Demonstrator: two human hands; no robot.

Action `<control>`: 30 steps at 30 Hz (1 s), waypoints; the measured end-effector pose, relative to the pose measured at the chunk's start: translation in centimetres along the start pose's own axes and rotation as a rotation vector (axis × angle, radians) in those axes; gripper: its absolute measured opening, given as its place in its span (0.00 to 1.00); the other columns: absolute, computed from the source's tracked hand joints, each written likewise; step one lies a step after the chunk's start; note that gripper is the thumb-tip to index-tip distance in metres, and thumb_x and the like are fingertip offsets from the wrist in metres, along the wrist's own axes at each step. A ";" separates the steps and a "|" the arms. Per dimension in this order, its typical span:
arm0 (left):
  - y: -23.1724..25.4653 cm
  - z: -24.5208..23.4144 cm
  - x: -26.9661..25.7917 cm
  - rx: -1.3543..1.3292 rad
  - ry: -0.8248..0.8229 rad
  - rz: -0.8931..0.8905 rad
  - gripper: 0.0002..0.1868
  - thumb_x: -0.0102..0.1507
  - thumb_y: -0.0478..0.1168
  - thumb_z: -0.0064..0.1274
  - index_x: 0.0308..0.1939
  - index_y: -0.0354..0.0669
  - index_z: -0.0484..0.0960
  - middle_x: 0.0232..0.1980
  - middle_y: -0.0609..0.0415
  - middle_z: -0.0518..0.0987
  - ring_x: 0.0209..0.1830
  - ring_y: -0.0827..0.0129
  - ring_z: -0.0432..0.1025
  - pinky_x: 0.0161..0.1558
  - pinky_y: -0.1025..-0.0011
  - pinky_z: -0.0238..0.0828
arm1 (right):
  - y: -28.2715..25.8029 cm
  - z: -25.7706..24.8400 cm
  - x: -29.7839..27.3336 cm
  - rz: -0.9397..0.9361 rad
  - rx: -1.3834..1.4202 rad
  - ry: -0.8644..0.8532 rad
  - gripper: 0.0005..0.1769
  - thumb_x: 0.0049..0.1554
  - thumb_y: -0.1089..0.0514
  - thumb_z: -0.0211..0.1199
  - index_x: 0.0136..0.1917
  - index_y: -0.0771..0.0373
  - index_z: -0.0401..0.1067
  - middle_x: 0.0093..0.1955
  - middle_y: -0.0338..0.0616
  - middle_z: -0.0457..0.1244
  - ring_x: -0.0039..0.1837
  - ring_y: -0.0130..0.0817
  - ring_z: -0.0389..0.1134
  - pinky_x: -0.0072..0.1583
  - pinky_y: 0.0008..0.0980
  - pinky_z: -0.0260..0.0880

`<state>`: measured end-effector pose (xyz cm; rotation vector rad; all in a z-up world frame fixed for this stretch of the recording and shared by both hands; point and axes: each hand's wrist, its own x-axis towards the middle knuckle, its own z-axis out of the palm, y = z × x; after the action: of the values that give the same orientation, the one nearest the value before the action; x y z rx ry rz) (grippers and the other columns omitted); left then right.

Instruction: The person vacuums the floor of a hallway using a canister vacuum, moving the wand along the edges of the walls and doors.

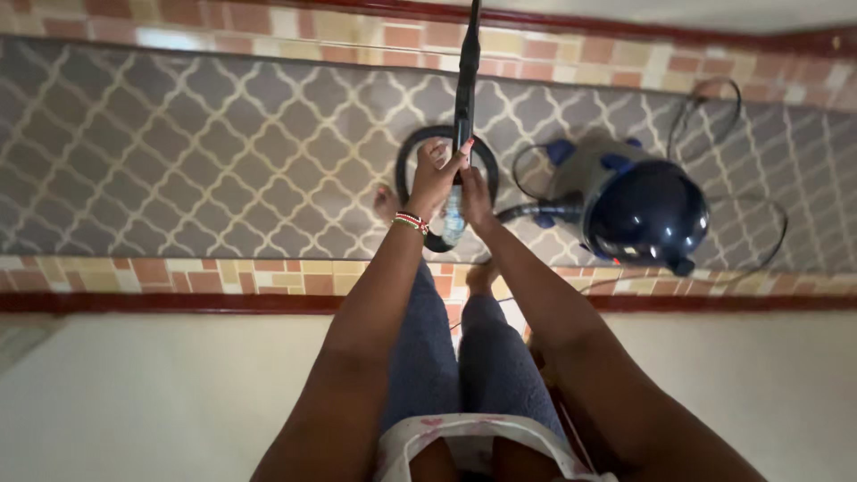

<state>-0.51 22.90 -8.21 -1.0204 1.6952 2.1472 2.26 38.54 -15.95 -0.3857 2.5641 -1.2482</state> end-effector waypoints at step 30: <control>14.9 30.3 -13.1 0.915 -0.636 0.319 0.16 0.67 0.50 0.55 0.49 0.43 0.79 0.31 0.56 0.85 0.30 0.72 0.82 0.34 0.68 0.75 | 15.0 -33.3 -13.0 0.953 1.076 0.846 0.15 0.59 0.50 0.70 0.40 0.63 0.72 0.35 0.40 0.58 0.36 0.34 0.57 0.38 0.37 0.57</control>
<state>-10.78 49.31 14.34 0.1693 2.1645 1.2790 0.96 76.04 -6.50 1.5958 1.5499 -2.2123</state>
